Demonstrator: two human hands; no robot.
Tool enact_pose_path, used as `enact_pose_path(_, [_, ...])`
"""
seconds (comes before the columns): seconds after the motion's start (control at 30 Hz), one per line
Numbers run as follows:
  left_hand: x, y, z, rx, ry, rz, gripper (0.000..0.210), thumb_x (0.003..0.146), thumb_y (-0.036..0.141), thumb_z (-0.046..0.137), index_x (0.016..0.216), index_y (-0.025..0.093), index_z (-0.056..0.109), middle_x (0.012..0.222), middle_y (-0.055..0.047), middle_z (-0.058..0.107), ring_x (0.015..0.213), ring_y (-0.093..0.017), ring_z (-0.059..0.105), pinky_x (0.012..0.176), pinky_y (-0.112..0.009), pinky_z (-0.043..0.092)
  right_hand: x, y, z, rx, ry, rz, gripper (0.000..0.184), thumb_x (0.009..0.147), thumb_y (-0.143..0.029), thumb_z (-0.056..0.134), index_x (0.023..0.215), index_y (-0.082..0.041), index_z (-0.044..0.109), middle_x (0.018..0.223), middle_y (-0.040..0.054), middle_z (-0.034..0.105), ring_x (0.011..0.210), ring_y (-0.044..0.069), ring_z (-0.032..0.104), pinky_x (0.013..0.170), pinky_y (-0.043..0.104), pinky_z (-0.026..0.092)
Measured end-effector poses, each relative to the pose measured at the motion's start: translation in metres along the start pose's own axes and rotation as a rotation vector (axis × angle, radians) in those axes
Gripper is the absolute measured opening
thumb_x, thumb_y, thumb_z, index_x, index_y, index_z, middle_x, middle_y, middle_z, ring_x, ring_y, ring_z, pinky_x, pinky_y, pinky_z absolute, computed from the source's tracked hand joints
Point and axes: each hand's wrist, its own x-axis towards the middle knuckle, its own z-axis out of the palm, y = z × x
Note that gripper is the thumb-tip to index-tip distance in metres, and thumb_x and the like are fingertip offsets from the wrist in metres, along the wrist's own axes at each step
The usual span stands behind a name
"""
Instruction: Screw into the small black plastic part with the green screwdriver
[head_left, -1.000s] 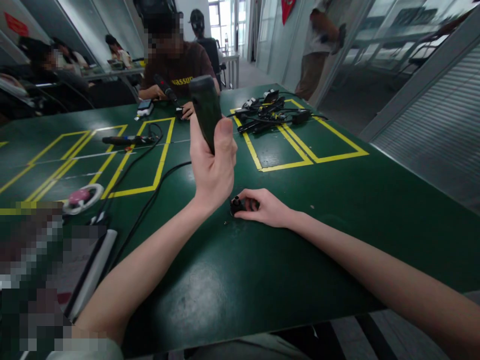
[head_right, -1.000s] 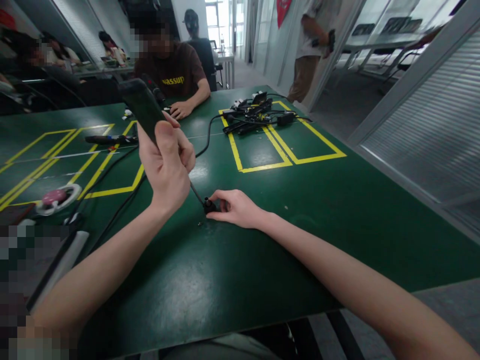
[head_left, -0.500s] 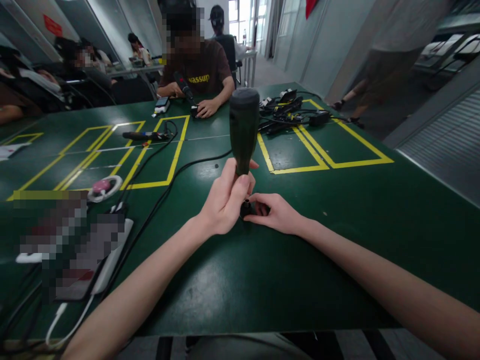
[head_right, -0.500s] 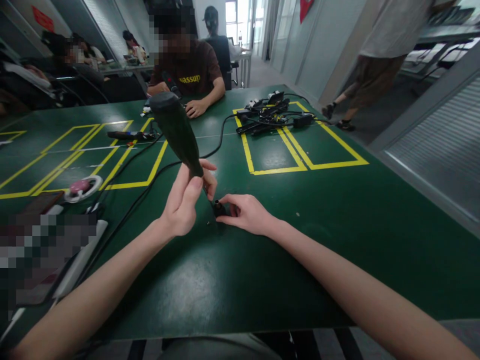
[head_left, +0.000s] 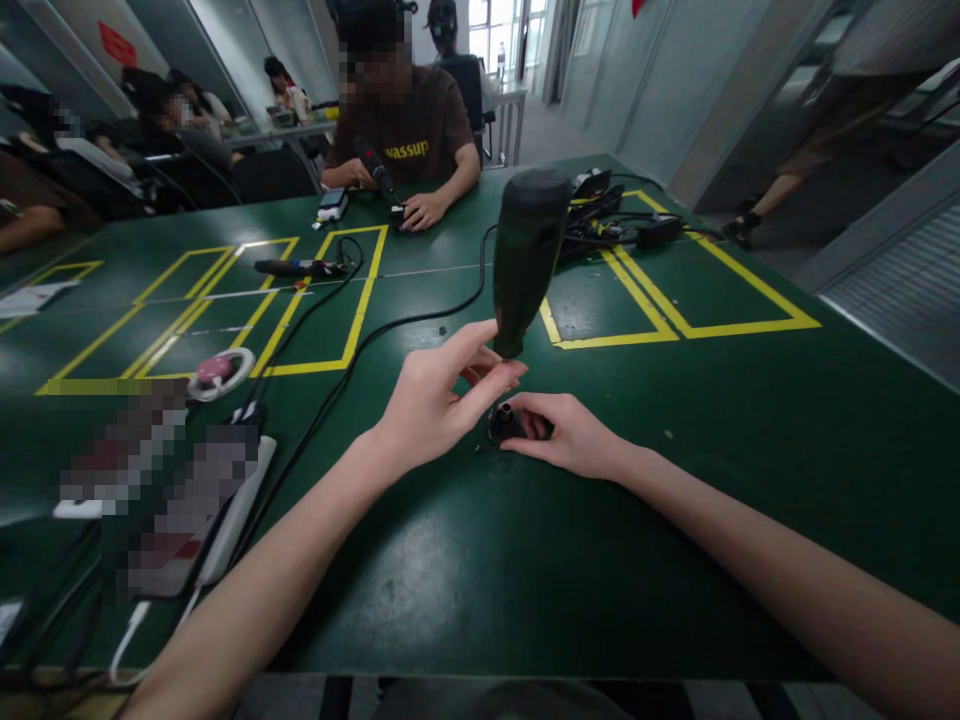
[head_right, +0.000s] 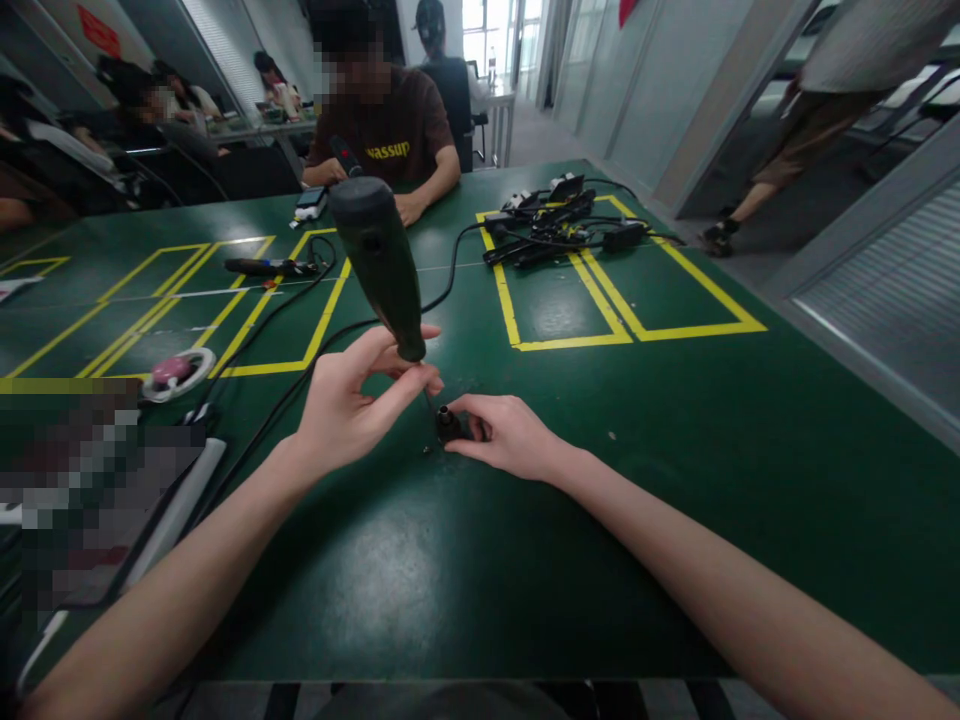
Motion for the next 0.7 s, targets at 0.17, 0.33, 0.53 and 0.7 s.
enact_pose_path(0.17, [0.005,0.000,-0.005,-0.036,-0.003,-0.053,0.030,0.094,0.033,0.069,0.117,0.014,0.066,0.085,-0.002,0.081,0.071,-0.011,0.076,0.073,-0.021,0.061,0.000,0.000,0.000,0.011,0.002,0.000,0.031,0.090,-0.037,0.078,0.111,-0.016,0.069,0.069,-0.0030,0.062,0.057,0.012,0.052,0.058,0.025,0.040])
enact_pose_path(0.33, [0.014,0.008,-0.023,-0.006,-0.240,-0.121,0.021,0.095,0.029,0.065,0.104,0.015,0.077,0.088,-0.005,0.082,0.080,-0.014,0.078,0.064,-0.018,0.055,0.001,-0.001,-0.001,0.023,-0.005,0.007,0.031,0.090,-0.038,0.078,0.111,-0.017,0.070,0.068,-0.0033,0.061,0.057,0.012,0.052,0.058,0.025,0.040])
enact_pose_path(0.53, [0.019,0.013,-0.035,0.007,-0.345,-0.160,0.026,0.096,0.027,0.062,0.112,0.015,0.078,0.090,-0.005,0.083,0.082,-0.014,0.078,0.067,-0.019,0.056,0.001,-0.001,-0.001,0.021,-0.004,-0.002,0.033,0.089,-0.034,0.080,0.113,-0.015,0.069,0.069,-0.0037,0.061,0.057,0.012,0.052,0.060,0.025,0.040])
enact_pose_path(0.7, [0.020,0.008,-0.033,0.000,-0.265,-0.135,0.020,0.093,0.030,0.069,0.099,0.015,0.079,0.085,-0.005,0.082,0.079,-0.014,0.078,0.071,-0.020,0.058,0.002,-0.002,-0.001,0.002,-0.008,0.006,0.033,0.089,-0.035,0.080,0.113,-0.015,0.069,0.069,-0.0040,0.061,0.057,0.011,0.051,0.060,0.025,0.040])
